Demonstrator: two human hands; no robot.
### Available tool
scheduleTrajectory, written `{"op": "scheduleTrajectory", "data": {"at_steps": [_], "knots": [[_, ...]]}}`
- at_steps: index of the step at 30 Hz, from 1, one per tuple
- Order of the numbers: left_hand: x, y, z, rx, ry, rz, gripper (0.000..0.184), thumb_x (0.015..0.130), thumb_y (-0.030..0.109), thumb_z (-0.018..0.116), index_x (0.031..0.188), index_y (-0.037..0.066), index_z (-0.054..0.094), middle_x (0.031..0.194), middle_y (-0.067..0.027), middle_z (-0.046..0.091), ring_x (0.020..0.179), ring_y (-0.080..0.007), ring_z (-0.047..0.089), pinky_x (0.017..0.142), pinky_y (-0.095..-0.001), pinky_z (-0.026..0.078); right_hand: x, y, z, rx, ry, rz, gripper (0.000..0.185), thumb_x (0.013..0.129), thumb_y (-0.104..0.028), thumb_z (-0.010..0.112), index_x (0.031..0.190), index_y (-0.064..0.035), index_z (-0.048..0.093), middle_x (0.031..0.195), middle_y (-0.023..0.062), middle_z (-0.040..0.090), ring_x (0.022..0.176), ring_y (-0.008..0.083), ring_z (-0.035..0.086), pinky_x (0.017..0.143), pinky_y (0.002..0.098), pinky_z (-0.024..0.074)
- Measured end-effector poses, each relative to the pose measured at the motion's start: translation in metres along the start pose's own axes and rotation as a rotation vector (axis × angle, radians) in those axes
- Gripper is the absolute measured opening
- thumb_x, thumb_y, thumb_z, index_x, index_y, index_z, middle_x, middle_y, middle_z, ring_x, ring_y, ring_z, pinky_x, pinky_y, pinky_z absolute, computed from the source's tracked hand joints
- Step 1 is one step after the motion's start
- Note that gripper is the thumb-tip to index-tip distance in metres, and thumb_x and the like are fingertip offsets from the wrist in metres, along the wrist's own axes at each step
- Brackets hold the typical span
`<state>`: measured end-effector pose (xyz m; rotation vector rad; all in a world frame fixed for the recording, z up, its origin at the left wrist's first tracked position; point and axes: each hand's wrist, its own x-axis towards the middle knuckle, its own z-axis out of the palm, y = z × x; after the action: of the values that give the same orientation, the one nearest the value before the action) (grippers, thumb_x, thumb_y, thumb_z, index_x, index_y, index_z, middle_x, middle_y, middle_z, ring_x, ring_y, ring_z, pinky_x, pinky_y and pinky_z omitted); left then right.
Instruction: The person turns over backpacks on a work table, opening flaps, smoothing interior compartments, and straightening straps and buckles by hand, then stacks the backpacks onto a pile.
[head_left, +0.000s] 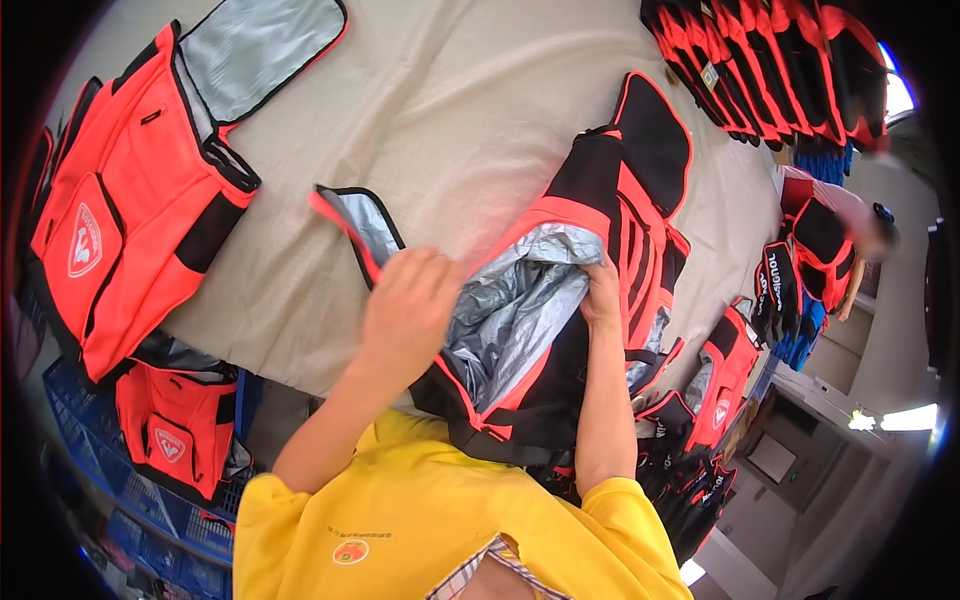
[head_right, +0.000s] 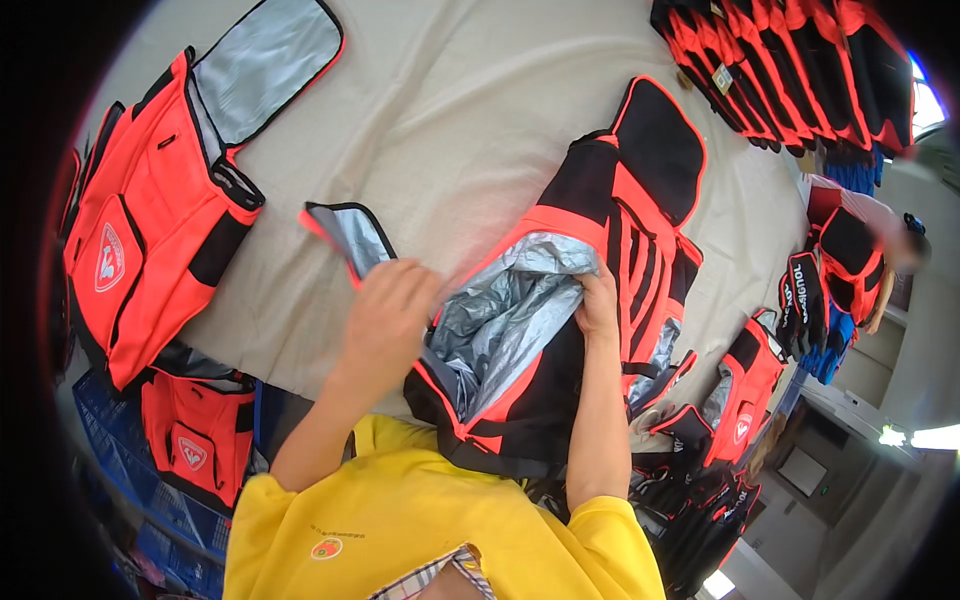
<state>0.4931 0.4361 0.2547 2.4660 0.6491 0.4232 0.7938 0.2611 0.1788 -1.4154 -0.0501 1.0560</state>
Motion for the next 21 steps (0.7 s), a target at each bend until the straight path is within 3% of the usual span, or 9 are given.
{"op": "scheduleTrajectory", "data": {"at_steps": [2,6,9,12,16,19,21], "knots": [[0.021,0.014,0.028,-0.078,-0.142,-0.136,0.054,0.087,0.01,0.061,0.14,0.003,0.056,0.11,-0.0158,0.065,0.106,-0.0333,0.064,0.094,-0.0482,0.049,0.0,0.003,-0.002,0.011,-0.012,-0.004,0.045,0.086,0.011,0.05,0.129,0.0023,0.059,0.12,0.0111,0.07,0.108,0.0227,0.068,0.097,0.035,0.0531],[0.004,0.025,0.106,0.002,-0.349,-0.045,0.065,0.087,0.017,0.066,0.15,0.014,0.048,0.096,-0.0161,0.067,0.096,-0.0329,0.069,0.079,-0.049,0.056,0.001,0.012,-0.008,0.052,-0.006,-0.001,0.045,0.087,0.01,0.049,0.129,0.0026,0.059,0.12,0.0122,0.07,0.109,0.0233,0.068,0.096,0.0359,0.0542],[-0.006,0.022,0.119,-0.076,-0.457,-0.142,0.078,0.083,0.012,0.065,0.156,0.026,0.042,0.079,-0.0176,0.064,0.065,-0.0363,0.068,0.055,-0.0495,0.055,-0.002,0.019,-0.012,0.062,0.004,-0.005,0.048,0.086,0.01,0.047,0.133,0.0031,0.056,0.122,0.013,0.069,0.109,0.0241,0.068,0.096,0.0368,0.0546],[-0.011,0.019,0.119,-0.079,-0.46,-0.154,0.084,0.083,0.009,0.061,0.16,0.028,0.033,0.081,-0.0178,0.067,0.068,-0.0353,0.07,0.059,-0.0484,0.057,-0.001,0.015,-0.006,0.086,-0.015,0.006,0.051,0.086,0.01,0.047,0.136,0.0038,0.053,0.124,0.013,0.068,0.111,0.0239,0.067,0.1,0.0367,0.0525],[-0.009,0.012,0.113,-0.13,-0.292,-0.18,0.079,0.081,0.005,0.061,0.154,0.028,0.045,0.074,-0.0171,0.064,0.065,-0.0364,0.068,0.055,-0.0495,0.055,0.001,0.015,-0.003,-0.027,0.041,-0.017,0.051,0.087,0.004,0.054,0.138,0.0022,0.053,0.123,0.0105,0.066,0.112,0.0201,0.064,0.099,0.0316,0.0491],[-0.007,-0.001,0.098,-0.273,-0.107,-0.285,0.072,0.085,0.003,0.061,0.151,0.026,0.049,0.082,-0.0202,0.067,0.072,-0.041,0.067,0.063,-0.0519,0.054,-0.015,-0.003,0.02,-0.055,0.024,-0.053,0.048,0.098,-0.012,0.061,0.142,0.0013,0.05,0.128,0.0111,0.064,0.117,0.0198,0.061,0.1,0.0347,0.0483],[-0.011,-0.012,0.089,-0.421,-0.201,-0.356,0.064,0.087,0.006,0.067,0.149,0.015,0.05,0.09,-0.023,0.067,0.081,-0.0409,0.068,0.072,-0.0494,0.054,-0.046,-0.022,0.038,-0.03,0.021,-0.033,0.051,0.105,-0.026,0.059,0.146,0.0021,0.045,0.135,0.0145,0.061,0.126,0.0239,0.058,0.107,0.0413,0.0471]]}}
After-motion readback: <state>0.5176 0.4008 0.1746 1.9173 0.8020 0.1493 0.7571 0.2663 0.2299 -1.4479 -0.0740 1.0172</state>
